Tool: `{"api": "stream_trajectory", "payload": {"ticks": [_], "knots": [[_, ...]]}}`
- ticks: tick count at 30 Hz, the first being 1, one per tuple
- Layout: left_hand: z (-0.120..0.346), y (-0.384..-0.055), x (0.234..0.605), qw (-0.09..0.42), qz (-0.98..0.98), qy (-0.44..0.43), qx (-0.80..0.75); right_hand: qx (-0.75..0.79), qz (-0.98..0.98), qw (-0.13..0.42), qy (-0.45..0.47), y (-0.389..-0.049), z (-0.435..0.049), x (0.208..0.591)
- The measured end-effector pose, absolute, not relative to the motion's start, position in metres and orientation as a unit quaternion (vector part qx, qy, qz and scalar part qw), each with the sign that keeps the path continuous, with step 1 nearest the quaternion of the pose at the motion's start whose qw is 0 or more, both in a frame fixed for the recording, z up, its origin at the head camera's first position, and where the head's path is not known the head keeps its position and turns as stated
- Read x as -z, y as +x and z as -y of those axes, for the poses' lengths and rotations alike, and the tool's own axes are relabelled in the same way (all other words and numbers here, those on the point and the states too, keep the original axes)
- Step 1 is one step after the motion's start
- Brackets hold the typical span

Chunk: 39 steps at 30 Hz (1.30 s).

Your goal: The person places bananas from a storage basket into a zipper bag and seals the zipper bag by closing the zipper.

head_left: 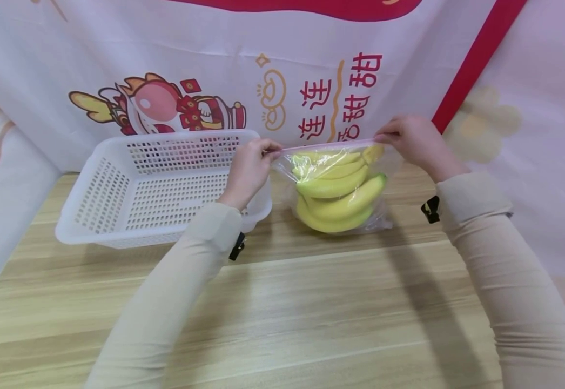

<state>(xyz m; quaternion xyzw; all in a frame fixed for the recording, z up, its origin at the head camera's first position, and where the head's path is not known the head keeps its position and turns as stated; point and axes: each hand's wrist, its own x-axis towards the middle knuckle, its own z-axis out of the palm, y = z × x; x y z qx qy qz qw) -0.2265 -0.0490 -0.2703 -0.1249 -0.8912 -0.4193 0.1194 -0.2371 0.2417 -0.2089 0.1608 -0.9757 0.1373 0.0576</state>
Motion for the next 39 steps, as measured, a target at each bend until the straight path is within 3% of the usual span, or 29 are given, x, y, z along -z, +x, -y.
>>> {"api": "stream_trajectory", "payload": {"ticks": [6,10,21,31,39], "knots": [[0.051,-0.228,0.273,0.122,0.892,-0.119,0.419,-0.129,0.971,0.131,0.150,-0.238,-0.259,0.214],[0.053,-0.229,0.275,0.126,0.895,-0.101,0.415,-0.139,0.971,0.142,0.130,-0.238,-0.270,0.216],[0.050,-0.227,0.275,0.119,0.898,-0.035,0.421,-0.189,0.972,0.121,0.063,-0.235,-0.270,0.224],[0.039,-0.220,0.282,0.105,0.884,-0.004,0.455,-0.243,0.969,0.048,0.010,-0.235,-0.265,0.242],[0.019,-0.216,0.290,0.050,0.842,0.022,0.537,-0.266,0.964,0.007,0.001,-0.235,-0.266,0.264]]}}
